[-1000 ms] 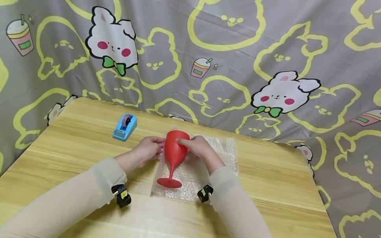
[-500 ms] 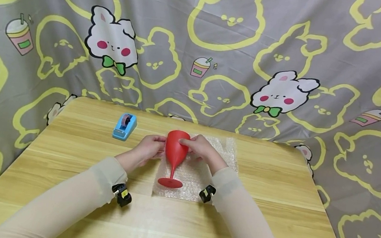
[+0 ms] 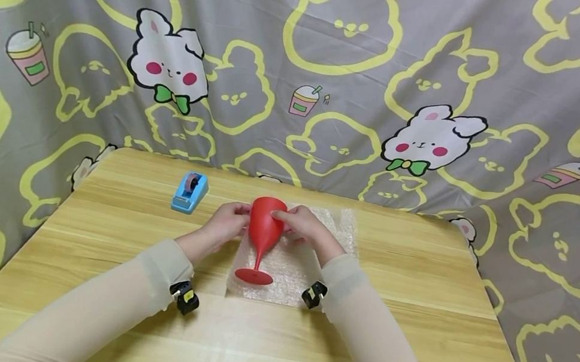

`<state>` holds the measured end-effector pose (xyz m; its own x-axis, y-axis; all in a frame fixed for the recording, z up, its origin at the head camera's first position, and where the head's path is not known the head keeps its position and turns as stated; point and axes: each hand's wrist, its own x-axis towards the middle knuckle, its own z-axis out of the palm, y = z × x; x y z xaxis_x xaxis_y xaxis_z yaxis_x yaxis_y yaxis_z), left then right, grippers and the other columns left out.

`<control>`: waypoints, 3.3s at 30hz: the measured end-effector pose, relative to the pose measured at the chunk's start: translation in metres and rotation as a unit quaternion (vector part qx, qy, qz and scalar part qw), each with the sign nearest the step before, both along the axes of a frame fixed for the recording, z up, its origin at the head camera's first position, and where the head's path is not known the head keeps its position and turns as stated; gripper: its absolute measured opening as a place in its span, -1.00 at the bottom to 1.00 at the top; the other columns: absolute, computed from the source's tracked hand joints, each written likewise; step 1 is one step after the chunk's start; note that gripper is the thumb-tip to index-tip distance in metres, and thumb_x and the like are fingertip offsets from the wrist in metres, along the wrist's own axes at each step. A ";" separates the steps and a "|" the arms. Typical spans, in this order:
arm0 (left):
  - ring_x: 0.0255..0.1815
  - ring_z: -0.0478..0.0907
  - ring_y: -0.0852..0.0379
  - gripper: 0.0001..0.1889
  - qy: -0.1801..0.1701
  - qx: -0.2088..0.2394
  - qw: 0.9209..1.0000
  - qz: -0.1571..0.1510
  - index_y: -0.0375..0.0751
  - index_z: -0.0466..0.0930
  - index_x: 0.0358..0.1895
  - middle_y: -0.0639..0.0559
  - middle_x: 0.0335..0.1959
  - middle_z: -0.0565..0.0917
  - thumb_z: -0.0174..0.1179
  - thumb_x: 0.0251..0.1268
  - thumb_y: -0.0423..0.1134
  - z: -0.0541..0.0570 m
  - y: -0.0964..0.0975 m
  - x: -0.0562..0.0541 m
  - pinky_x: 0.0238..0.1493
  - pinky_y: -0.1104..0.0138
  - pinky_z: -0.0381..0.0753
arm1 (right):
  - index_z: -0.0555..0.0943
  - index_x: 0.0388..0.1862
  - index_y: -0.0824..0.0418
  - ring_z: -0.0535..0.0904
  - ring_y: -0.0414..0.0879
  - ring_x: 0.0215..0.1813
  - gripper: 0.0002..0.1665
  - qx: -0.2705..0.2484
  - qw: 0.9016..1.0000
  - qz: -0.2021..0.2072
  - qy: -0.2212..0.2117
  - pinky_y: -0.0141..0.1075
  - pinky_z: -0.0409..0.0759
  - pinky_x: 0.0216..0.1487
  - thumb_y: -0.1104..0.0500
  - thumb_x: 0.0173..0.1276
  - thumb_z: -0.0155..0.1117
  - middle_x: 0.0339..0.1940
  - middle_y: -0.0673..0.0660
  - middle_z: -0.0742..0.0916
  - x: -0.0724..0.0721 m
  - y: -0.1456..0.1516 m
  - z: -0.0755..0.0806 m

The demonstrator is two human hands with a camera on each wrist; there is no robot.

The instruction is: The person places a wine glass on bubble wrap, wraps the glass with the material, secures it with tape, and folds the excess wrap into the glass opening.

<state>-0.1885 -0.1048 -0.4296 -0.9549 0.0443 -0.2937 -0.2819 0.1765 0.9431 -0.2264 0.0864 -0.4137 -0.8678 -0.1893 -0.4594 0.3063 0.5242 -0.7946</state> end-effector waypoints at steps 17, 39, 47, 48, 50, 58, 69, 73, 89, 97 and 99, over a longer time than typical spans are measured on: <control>0.18 0.39 -0.13 -0.50 0.042 -0.103 0.993 -0.028 -0.35 0.40 0.39 -0.25 0.29 0.48 -0.07 0.39 -0.56 0.007 -0.001 0.003 -0.04 0.32 0.50 | 0.53 0.06 0.39 0.63 0.05 -0.19 -0.52 -0.046 0.999 0.004 -0.016 0.05 0.63 0.01 0.01 0.42 0.28 -0.30 0.18 0.65 0.000 0.004 0.000; -0.06 0.57 -0.06 -0.60 0.060 -0.025 0.998 0.010 -0.27 0.49 0.34 -0.25 0.23 0.46 0.13 0.48 -0.39 -0.003 0.004 0.007 -0.12 0.31 0.68 | 0.41 0.18 0.40 0.71 0.15 0.00 -0.52 -0.084 0.996 -0.010 -0.020 0.11 0.64 0.08 0.11 0.46 0.25 -0.15 0.26 0.72 -0.001 0.012 -0.008; 0.18 0.51 -0.18 -0.56 0.043 0.036 0.998 0.021 -0.22 0.45 0.38 -0.28 0.33 0.37 0.14 0.48 -0.38 -0.009 0.004 0.006 -0.02 0.33 0.63 | 0.47 0.05 0.37 0.73 0.15 -0.04 -0.59 -0.095 0.995 -0.020 -0.024 0.06 0.65 0.08 0.09 0.44 0.28 -0.27 0.19 0.73 0.001 0.012 -0.007; 0.18 0.51 -0.18 -0.55 0.042 0.045 0.998 0.020 -0.22 0.44 0.39 -0.28 0.33 0.36 0.14 0.48 -0.38 -0.009 0.005 0.005 -0.03 0.35 0.64 | 0.47 0.04 0.37 0.73 0.14 -0.06 -0.59 -0.096 0.995 -0.021 -0.023 0.05 0.64 0.09 0.08 0.43 0.28 -0.28 0.19 0.73 0.002 0.012 -0.007; 0.16 0.52 -0.17 -0.52 0.043 0.054 0.997 0.019 -0.21 0.40 0.42 -0.29 0.33 0.37 0.14 0.48 -0.37 -0.010 0.005 0.005 -0.07 0.37 0.64 | 0.48 0.03 0.37 0.75 0.10 -0.11 -0.59 -0.099 0.995 -0.022 -0.022 0.06 0.64 0.09 0.08 0.43 0.29 -0.30 0.19 0.73 0.002 0.012 -0.008; 0.21 0.48 -0.17 -0.32 0.033 0.070 0.997 0.023 -0.22 0.08 0.57 -0.31 0.32 0.39 0.15 0.48 -0.36 -0.011 0.007 0.004 0.08 0.27 0.62 | 0.46 0.06 0.38 0.73 0.02 -0.18 -0.60 -0.116 0.992 -0.026 -0.032 0.06 0.63 0.12 0.12 0.44 0.28 -0.29 0.16 0.71 0.002 0.014 -0.009; 0.30 0.47 -0.23 -0.39 -0.010 0.107 0.994 -0.002 -0.23 0.17 0.52 -0.40 0.36 0.42 0.14 0.50 -0.29 -0.016 0.006 0.000 0.29 0.04 0.49 | 0.47 0.06 0.43 0.68 -0.08 -0.28 -0.62 -0.137 0.990 -0.026 -0.031 0.06 0.64 0.10 0.16 0.46 0.26 -0.27 0.13 0.70 0.002 0.018 -0.012; 0.26 0.52 -0.19 -0.39 -0.014 0.108 0.994 -0.012 -0.19 0.14 0.53 -0.39 0.34 0.45 0.12 0.51 -0.25 -0.016 0.007 0.000 0.21 0.09 0.56 | 0.44 0.08 0.43 0.69 -0.07 -0.29 -0.61 -0.143 0.988 -0.031 -0.039 0.05 0.64 0.10 0.18 0.46 0.25 -0.28 0.12 0.69 0.002 0.018 -0.012; 0.15 0.55 -0.19 -0.39 -0.020 0.052 0.998 -0.011 -0.08 0.19 0.49 -0.35 0.25 0.47 0.18 0.48 -0.22 -0.008 0.012 0.000 0.06 0.13 0.64 | 0.38 0.23 0.44 0.70 0.04 -0.08 -0.52 -0.123 0.991 -0.014 -0.047 0.05 0.61 0.15 0.18 0.48 0.20 -0.12 0.23 0.70 0.003 0.019 -0.008; 0.15 0.53 -0.21 -0.40 0.004 0.039 0.999 -0.009 -0.13 0.21 0.48 -0.35 0.21 0.46 0.20 0.46 -0.24 -0.002 0.018 0.004 0.09 0.11 0.61 | 0.51 0.10 0.44 0.67 0.18 0.07 -0.55 -0.083 0.996 -0.011 -0.033 0.07 0.59 0.17 0.08 0.48 0.21 -0.17 0.19 0.68 0.001 0.020 -0.004; 0.19 0.50 -0.23 -0.39 0.008 0.036 0.999 -0.009 -0.11 0.21 0.48 -0.34 0.24 0.44 0.22 0.45 -0.22 -0.003 0.019 0.004 0.16 0.05 0.59 | 0.53 0.06 0.43 0.69 0.18 0.04 -0.55 -0.080 0.996 -0.018 -0.028 0.07 0.60 0.16 0.04 0.48 0.23 -0.21 0.16 0.67 0.001 0.020 -0.005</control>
